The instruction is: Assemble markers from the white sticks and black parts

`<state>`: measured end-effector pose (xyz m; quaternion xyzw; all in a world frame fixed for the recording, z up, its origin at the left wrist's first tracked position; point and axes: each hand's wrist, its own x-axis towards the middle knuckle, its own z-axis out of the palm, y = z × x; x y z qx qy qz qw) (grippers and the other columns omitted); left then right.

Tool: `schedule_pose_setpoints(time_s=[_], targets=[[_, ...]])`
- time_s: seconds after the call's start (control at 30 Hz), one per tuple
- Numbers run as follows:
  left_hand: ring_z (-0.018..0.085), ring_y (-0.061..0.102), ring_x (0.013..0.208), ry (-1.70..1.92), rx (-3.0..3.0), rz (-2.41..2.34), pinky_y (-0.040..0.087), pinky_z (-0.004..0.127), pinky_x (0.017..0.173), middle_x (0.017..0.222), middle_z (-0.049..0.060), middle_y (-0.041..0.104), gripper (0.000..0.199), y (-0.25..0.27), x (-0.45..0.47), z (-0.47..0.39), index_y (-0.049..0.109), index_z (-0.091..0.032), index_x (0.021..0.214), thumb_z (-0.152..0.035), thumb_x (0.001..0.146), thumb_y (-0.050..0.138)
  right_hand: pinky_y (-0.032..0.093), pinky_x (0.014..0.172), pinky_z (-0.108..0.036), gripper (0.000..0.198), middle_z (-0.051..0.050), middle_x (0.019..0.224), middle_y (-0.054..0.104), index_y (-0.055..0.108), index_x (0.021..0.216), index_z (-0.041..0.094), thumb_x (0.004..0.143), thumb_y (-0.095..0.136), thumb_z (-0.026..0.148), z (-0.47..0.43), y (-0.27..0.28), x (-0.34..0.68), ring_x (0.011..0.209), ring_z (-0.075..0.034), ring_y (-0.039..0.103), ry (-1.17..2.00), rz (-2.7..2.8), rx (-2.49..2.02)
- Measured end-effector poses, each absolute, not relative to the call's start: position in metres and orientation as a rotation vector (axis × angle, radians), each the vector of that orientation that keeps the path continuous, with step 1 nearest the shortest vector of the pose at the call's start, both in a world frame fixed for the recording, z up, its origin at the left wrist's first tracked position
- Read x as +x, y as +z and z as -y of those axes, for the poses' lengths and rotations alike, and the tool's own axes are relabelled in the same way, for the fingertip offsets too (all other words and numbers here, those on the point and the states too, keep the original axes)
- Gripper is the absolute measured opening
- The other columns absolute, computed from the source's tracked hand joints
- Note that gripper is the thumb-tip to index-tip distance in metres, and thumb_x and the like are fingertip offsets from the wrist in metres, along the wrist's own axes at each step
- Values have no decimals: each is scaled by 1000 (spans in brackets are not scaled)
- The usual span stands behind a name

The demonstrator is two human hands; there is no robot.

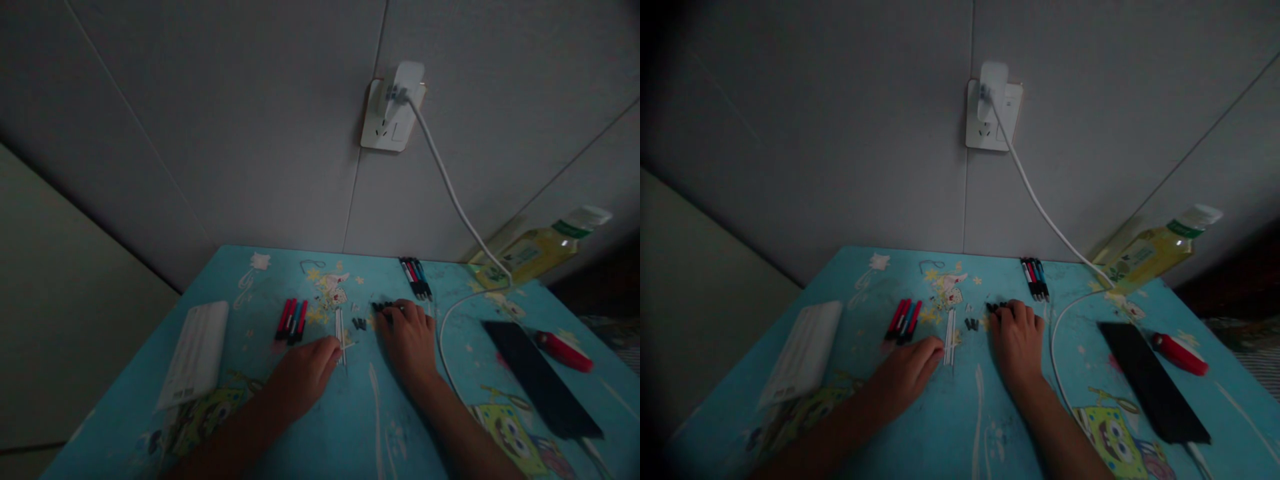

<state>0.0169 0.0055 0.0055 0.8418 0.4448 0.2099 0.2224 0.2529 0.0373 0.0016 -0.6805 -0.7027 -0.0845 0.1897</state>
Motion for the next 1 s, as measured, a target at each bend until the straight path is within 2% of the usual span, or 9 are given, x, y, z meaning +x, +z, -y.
schedule_pose_setpoints(time_s=[0.13,0.27,0.33,0.43,0.53,0.7,0.77,1.0], targets=[[17,65,71,569,2337,-1245,46,26,64,79,1,64,20,6,16,-5,50,-21,97,-29,104,33,40,91,-43,23,-10,109,66,68,101,19,96,53,35,-33,2,256,101,-27,57,15,1851,-1759],[17,64,71,539,2341,-1242,46,27,65,78,0,63,20,8,16,-4,48,-21,97,-29,105,31,48,74,-32,27,-6,94,69,64,104,20,97,50,41,-20,1,257,83,-21,63,384,1686,-1667],[17,64,69,529,2332,-1254,45,27,64,76,0,62,21,8,16,-4,48,-21,96,-29,105,30,49,75,-34,26,-6,97,69,64,107,20,96,52,40,-16,-1,257,84,-22,63,361,1722,-1668],[17,65,68,513,2333,-1265,45,27,62,74,0,63,22,8,16,-6,48,-20,97,-29,105,29,47,88,-40,23,-8,101,69,65,109,19,95,54,34,-17,-5,258,94,-25,63,195,1903,-1662],[17,66,67,522,2331,-1271,47,27,62,74,1,64,24,7,16,-6,50,-20,101,-29,105,28,47,90,-42,23,-10,101,68,66,111,20,96,52,29,-21,-8,257,97,-26,62,82,2015,-1711],[20,71,78,532,2342,-1229,52,30,68,88,3,71,29,7,15,-5,46,-24,129,-27,105,32,46,91,-45,31,-12,121,60,64,124,26,94,57,30,-20,-5,247,110,-30,56,-37,2157,-1708],[21,71,82,529,2346,-1213,54,32,71,95,4,73,33,7,15,-5,44,-26,135,-24,103,35,45,93,-46,32,-12,126,57,64,125,29,94,59,30,-20,-3,244,116,-31,53,-48,2200,-1683],[22,71,85,492,2378,-1211,56,35,74,96,5,72,32,5,14,-7,51,-25,131,-20,102,38,42,96,-48,24,-10,124,58,69,116,28,94,59,30,-21,-4,247,117,-31,52,-56,2174,-1732]])
